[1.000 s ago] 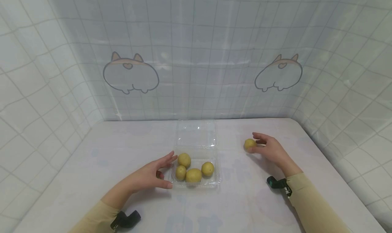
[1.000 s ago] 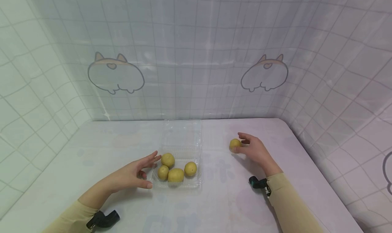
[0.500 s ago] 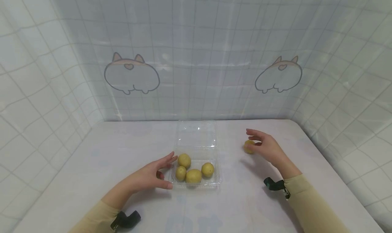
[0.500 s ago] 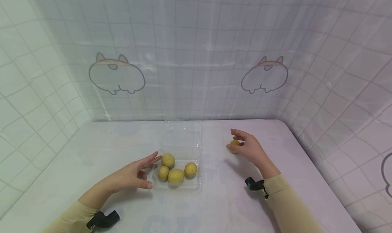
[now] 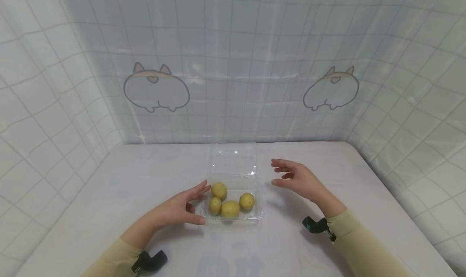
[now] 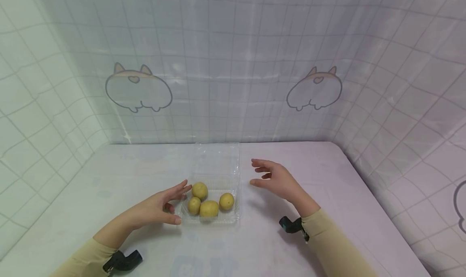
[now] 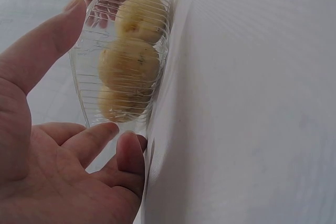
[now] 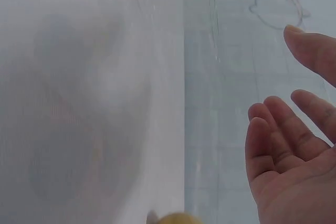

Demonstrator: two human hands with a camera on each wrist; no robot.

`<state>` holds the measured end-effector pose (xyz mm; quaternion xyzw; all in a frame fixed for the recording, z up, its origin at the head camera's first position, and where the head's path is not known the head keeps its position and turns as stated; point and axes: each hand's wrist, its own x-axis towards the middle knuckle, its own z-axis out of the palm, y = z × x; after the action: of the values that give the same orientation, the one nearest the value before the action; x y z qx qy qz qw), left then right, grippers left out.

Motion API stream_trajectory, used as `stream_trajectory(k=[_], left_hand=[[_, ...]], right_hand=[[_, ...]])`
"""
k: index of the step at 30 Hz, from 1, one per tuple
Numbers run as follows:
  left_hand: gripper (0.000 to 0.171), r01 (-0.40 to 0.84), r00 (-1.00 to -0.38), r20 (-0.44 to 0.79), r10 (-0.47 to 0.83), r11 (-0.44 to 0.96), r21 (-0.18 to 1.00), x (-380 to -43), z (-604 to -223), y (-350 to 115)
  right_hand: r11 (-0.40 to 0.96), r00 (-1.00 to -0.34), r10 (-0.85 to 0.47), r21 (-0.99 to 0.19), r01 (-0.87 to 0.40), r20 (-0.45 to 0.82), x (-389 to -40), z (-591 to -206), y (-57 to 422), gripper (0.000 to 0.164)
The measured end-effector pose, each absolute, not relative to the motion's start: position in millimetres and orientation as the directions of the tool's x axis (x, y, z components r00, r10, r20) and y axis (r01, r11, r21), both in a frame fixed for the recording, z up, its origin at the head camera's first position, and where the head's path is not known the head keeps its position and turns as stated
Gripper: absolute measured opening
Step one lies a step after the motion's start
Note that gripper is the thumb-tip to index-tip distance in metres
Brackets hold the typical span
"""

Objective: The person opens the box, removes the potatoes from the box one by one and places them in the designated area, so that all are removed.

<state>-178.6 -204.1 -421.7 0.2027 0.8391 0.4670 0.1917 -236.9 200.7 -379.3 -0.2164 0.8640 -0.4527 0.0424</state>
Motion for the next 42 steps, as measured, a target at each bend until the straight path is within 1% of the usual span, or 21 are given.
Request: stream_trajectory(k=[7, 15, 20, 25, 32, 39, 42], left_hand=[[0.11, 0.157, -0.845, -0.132, 0.519, 0.477, 0.865, -178, -421, -204], [0.109, 0.157, -0.848, -0.136, 0.513, 0.486, 0.86, -177, -422, -204], [0.11, 0.147, -0.847, -0.137, 0.514, 0.474, 0.868, -177, -422, -204], [0.11, 0.138, -0.848, -0.143, 0.511, 0.471, 0.871, -176, -423, -204], [0.11, 0.135, -0.849, -0.145, 0.508, 0.473, 0.87, -176, -423, -204], [0.11, 0.118, -0.848, -0.158, 0.507, 0.47, 0.875, -176, -420, -204], [0.109, 0.113, -0.847, -0.16, 0.508, 0.465, 0.878, -175, -419, -204]], right_hand=[[0.432, -0.849, -0.503, -0.804, -0.409, 0.162, -231, -378, 183, 0.064], [0.398, -0.801, -0.583, -0.813, -0.426, 0.134, -227, -380, 163, 0.066], [0.397, -0.78, -0.613, -0.806, -0.439, 0.123, -225, -382, 152, 0.064], [0.419, -0.761, -0.641, -0.786, -0.454, 0.098, -223, -383, 144, 0.059], [0.466, -0.724, -0.681, -0.696, -0.546, 0.112, -220, -383, 137, 0.056], [0.523, -0.719, -0.686, -0.613, -0.593, 0.11, -217, -381, 132, 0.052], [0.536, -0.705, -0.701, -0.576, -0.618, 0.105, -216, -379, 129, 0.05]])
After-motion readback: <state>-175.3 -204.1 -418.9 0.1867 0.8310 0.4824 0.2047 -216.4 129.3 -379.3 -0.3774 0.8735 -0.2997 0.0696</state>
